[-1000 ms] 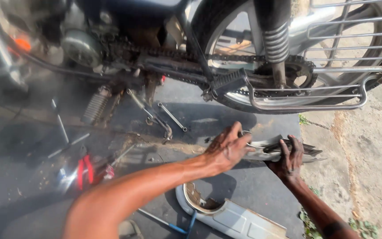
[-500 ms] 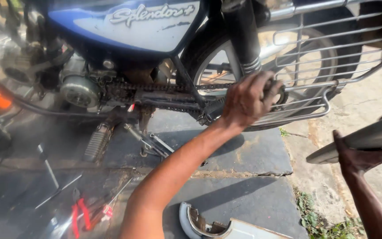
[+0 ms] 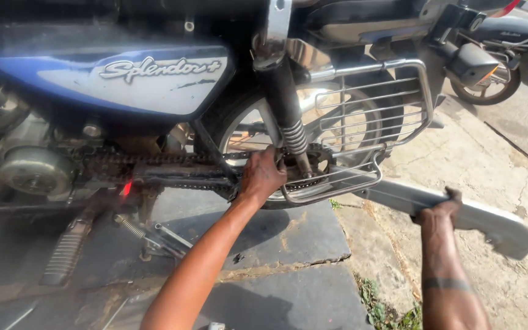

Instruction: The person kneels beside a motorcycle and works on the chain and sprocket area, handling small fasteners and fitting a part onto the chain by hand. They then use a T-handle wrench to loosen and tighten bolts near the rear wheel, remove plastic side covers and set them on the ground, and continue working on the chain cover.

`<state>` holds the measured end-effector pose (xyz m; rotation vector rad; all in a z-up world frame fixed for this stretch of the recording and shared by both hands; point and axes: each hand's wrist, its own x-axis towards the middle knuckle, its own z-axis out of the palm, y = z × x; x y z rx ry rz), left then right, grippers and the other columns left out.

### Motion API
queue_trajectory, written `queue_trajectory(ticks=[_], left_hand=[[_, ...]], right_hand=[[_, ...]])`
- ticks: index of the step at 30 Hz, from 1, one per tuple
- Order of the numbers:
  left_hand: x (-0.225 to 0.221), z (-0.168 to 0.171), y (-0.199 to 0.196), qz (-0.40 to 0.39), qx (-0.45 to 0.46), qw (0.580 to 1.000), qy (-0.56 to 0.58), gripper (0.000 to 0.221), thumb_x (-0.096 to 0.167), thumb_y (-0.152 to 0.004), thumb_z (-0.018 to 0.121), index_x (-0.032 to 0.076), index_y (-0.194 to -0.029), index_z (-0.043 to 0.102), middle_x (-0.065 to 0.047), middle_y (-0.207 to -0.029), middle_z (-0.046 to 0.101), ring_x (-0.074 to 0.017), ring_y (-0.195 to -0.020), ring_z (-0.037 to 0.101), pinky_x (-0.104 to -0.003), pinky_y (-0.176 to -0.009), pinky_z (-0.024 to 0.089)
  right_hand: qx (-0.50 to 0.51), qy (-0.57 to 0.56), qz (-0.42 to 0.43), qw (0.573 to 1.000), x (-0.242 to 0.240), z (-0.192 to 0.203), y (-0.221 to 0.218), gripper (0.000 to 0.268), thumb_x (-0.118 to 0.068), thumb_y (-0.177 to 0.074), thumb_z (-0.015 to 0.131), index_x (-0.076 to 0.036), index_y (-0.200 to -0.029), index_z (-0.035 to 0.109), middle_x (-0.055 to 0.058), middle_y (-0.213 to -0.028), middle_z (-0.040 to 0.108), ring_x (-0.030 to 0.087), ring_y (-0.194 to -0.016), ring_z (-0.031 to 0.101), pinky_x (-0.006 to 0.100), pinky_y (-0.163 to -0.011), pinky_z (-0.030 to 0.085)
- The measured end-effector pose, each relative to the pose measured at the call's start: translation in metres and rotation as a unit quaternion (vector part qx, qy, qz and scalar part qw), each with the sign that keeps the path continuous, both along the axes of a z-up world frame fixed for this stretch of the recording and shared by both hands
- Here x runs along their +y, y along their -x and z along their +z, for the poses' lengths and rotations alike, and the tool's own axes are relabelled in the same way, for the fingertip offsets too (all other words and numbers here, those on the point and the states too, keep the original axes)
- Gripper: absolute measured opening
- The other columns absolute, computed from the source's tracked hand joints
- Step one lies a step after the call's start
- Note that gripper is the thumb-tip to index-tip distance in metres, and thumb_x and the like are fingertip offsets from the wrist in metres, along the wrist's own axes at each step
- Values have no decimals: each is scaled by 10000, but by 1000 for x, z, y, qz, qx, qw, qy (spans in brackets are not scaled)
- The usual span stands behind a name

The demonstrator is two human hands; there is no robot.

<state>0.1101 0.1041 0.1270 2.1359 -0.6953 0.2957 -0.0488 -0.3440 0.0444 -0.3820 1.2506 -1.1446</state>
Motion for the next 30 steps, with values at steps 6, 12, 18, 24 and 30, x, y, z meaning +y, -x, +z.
queue_trajectory(ticks=[6, 12, 18, 24, 30], left_hand=[[-24, -7, 4, 14, 17, 1000, -2, 240, 166, -824, 755, -13, -960, 668, -218, -887, 717, -382, -866, 694, -497, -771, 536], [-50, -4, -16, 51, 89, 995, -10, 334, 305, -838, 820, 13, -974, 732, -173, -765, 739, -303, -792, 696, -428, -840, 514], [-76, -7, -54, 89, 38, 971, 218, 272, 209, -898, 740, -10, -1059, 753, -138, -930, 801, -238, -846, 782, -364, -800, 580], [-74, -33, -90, -21, 15, 970, 240, 338, 136, -931, 678, -5, -1237, 655, -143, -1094, 758, -236, -942, 763, -351, -797, 605], [-76, -36, -95, -47, 0, 968, 247, 283, 89, -950, 631, -2, -1214, 674, -152, -1078, 769, -245, -976, 766, -363, -762, 615]], right_hand=[[-115, -118, 99, 981, -45, -44, 7, 629, -395, -687, 777, -164, -1246, 605, 31, -1183, 732, 260, -1152, 636, 564, -1026, 433], [-197, -108, 174, 959, -56, -11, -31, 657, -440, -707, 733, -225, -1314, 603, 47, -1292, 659, 302, -1207, 568, 622, -1059, 376], [-303, -85, 234, 920, -43, -7, -96, 827, -482, -752, 841, -178, -1433, 482, 194, -1399, 611, 396, -1344, 559, 734, -1103, 428], [-307, 100, 413, 852, -22, -22, -160, 1120, -653, -703, 875, -52, -1549, 453, 215, -1527, 546, 393, -1440, 532, 642, -1097, 459], [-192, 130, 437, 869, -3, -20, -149, 1271, -856, -730, 622, -24, -1576, 168, 301, -1550, 317, 469, -1419, 368, 687, -1062, 453]])
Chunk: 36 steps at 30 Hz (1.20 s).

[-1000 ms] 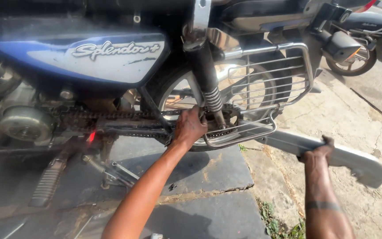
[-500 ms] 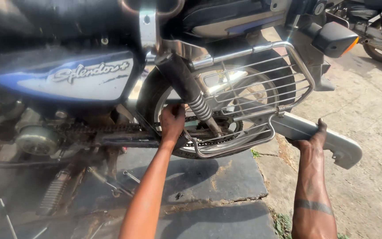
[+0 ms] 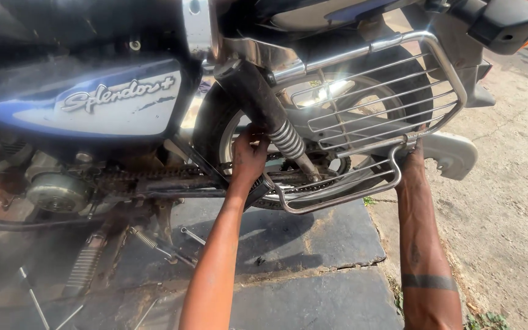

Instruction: The person kneels beside a motorcycle and works on the chain and sprocket area, handling small fasteners and fitting a part onto the chain by hand. They then use a T-handle wrench to loosen and tighten bolts near the rear wheel, remove plastic side covers and set them on the ground, and continue working on the chain cover.

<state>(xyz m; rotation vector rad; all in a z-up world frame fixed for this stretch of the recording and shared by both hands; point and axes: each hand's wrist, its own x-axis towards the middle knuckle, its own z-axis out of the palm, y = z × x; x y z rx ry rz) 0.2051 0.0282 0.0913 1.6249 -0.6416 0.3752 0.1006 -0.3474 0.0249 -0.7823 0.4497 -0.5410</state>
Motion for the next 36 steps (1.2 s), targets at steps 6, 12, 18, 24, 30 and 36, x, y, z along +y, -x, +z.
queue_trajectory(ticks=[6, 12, 18, 24, 30, 36], left_hand=[[3, -9, -15, 1, -70, 997, -21, 253, 76, -984, 641, -2, -1222, 676, -169, -1113, 752, -267, -1045, 746, -370, -812, 599], [5, -17, -23, 0, -40, 997, 65, 283, 73, -927, 668, 2, -1195, 610, -173, -1094, 710, -276, -998, 722, -379, -848, 583], [8, -18, -27, -25, -14, 999, -22, 162, 63, -985, 599, 17, -1132, 646, -157, -941, 736, -276, -851, 739, -399, -777, 558], [15, -2, -9, 6, -39, 999, -6, 175, 106, -985, 591, 10, -1123, 640, -174, -895, 723, -305, -822, 713, -432, -744, 530], [22, -2, -7, 35, -5, 999, -25, 197, 170, -979, 619, -15, -1018, 675, -204, -863, 718, -337, -821, 697, -457, -777, 509], [20, 0, -1, 62, 7, 998, -6, 223, 185, -943, 663, -7, -1046, 711, -156, -902, 744, -294, -836, 704, -418, -767, 522]], right_hand=[[43, 41, 0, 998, 6, -6, 13, 701, -563, -1024, 456, 23, -1406, 496, 258, -1271, 596, 346, -1129, 664, 504, -894, 636], [1, 94, 35, 995, 30, -2, 22, 473, -347, -1129, 395, 47, -1365, 509, 240, -1208, 624, 314, -1060, 716, 426, -916, 662], [-38, 75, 78, 993, 42, -16, 20, 476, -318, -1131, 453, 55, -1425, 488, 296, -1306, 633, 347, -1108, 737, 413, -899, 604], [-64, 53, 82, 993, 58, -1, 33, 488, -373, -1148, 483, 34, -1417, 505, 247, -1256, 661, 297, -1025, 739, 398, -829, 669], [-84, 101, 123, 984, 30, -28, 27, 449, -350, -1186, 493, 39, -1396, 570, 258, -1294, 639, 280, -1068, 717, 401, -859, 629], [-69, 105, 134, 983, 48, -7, 45, 498, -411, -1109, 453, -14, -1387, 564, 221, -1350, 623, 306, -1217, 663, 436, -1013, 589]])
